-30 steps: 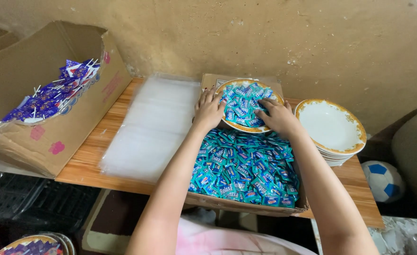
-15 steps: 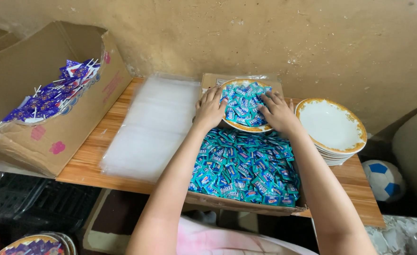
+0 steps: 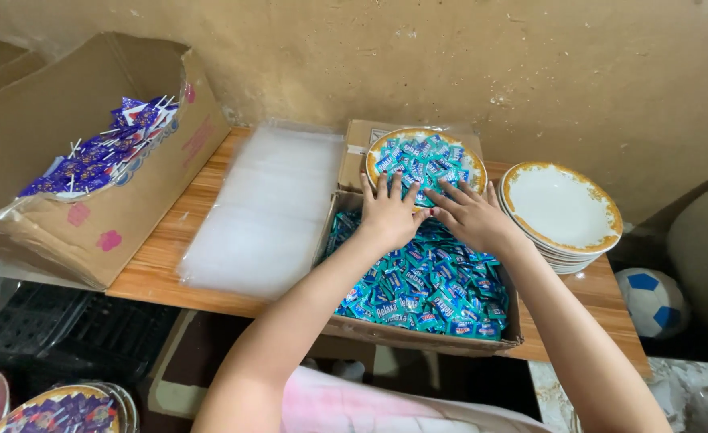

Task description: Arranging small blue packets into a decorative bowl and then placing the bowl into a cardboard box.

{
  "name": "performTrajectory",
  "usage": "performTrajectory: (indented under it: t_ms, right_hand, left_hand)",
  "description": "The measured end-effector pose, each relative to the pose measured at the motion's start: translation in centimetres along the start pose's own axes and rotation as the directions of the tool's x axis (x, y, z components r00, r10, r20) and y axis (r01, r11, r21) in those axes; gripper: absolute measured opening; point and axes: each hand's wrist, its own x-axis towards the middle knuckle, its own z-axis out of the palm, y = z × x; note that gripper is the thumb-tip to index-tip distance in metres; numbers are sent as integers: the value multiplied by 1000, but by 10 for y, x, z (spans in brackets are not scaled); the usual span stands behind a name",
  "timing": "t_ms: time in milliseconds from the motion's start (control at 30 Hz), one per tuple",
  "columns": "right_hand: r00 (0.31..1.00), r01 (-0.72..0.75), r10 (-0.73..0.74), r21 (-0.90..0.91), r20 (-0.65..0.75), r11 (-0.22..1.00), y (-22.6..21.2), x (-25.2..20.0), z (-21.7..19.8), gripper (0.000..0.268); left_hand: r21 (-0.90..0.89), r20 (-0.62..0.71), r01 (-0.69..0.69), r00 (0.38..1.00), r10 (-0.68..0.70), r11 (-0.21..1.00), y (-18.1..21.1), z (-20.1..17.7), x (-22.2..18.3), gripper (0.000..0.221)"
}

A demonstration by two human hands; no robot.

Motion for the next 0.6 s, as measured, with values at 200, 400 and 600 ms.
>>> performTrajectory:
  t_ms: [200, 400, 600]
  right_hand:
    - [999, -36, 35, 44, 10, 998, 17, 11, 2, 58]
    - [1000, -14, 13, 97, 17, 995, 32, 28, 3, 57]
    - [994, 16, 2, 161, -106, 987, 28, 20, 10, 54]
  left_hand:
    - [-25, 69, 4, 998, -2, 1000, -20, 9, 26, 62]
    - [-82, 64, -49, 996, 55, 995, -45, 2, 35, 63]
    - [-151, -89, -145, 987, 133, 978, -51, -6, 21, 59]
